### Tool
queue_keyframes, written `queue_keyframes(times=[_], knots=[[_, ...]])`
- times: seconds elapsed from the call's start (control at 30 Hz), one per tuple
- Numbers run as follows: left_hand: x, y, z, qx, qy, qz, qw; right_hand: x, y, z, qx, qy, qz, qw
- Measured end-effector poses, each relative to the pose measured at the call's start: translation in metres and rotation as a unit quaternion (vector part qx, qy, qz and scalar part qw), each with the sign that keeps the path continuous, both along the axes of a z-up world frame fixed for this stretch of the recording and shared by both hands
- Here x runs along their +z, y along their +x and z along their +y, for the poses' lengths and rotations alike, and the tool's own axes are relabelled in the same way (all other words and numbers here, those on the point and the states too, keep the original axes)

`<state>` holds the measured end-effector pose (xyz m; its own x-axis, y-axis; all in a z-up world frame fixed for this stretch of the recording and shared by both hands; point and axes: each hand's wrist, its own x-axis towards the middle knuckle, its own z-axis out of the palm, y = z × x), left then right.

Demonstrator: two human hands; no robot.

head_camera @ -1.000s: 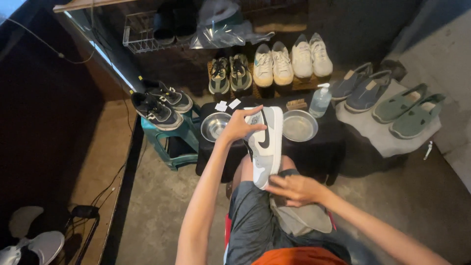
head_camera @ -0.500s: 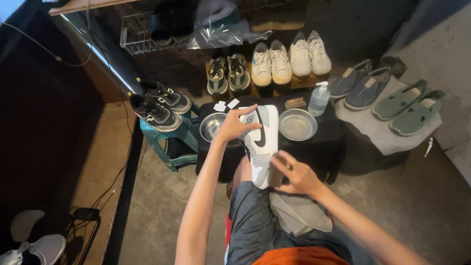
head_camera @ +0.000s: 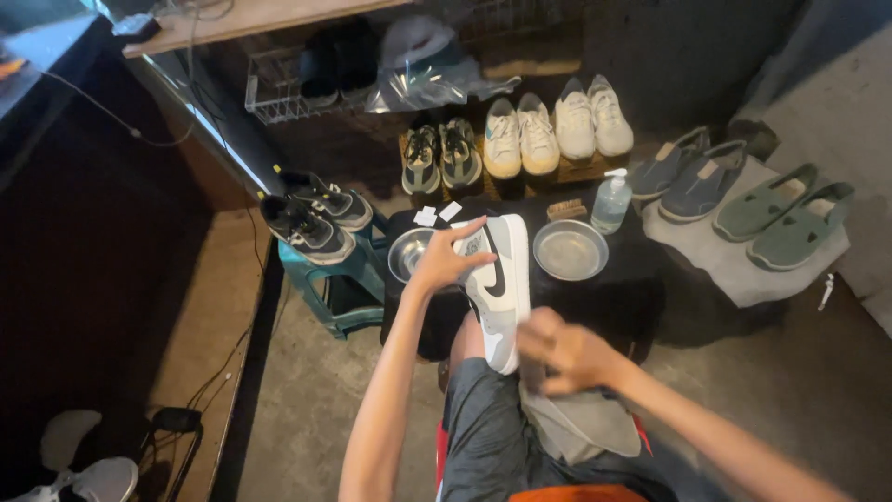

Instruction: A person is cleaning a white sneaker using a brush, a bowl of water, and a cloth.

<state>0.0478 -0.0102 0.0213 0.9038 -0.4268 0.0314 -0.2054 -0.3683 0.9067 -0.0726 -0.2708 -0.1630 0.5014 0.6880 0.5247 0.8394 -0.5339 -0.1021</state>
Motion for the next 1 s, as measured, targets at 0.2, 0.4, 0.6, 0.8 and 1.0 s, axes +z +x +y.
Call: queue_keyframes(times=[0.2,0.4,0.6,0.8,1.0], knots=[[-0.003,-0.015,0.006,0.014,0.004,-0.030,0.999,0.053,0.036,-0.017,-0.141,0.011,-0.041,0.989],[0.012,-0.045,0.000,-0.020,-0.011,-0.056,0.998,0.075,-0.008,0.002,0.094,-0.016,-0.133,0.986],[-0.001,-0.052,-0.001,-0.016,-0.005,-0.092,0.996,0.087,0.049,-0.034,-0.173,0.041,-0.215,0.960],[0.008,-0.061,0.001,-0.009,-0.021,-0.106,0.994,0.075,0.008,-0.010,0.052,-0.018,-0.205,0.977],[0.006,-0.068,-0.001,-0.025,-0.046,-0.111,0.992,0.099,0.044,-0.035,-0.153,-0.004,-0.202,0.967]])
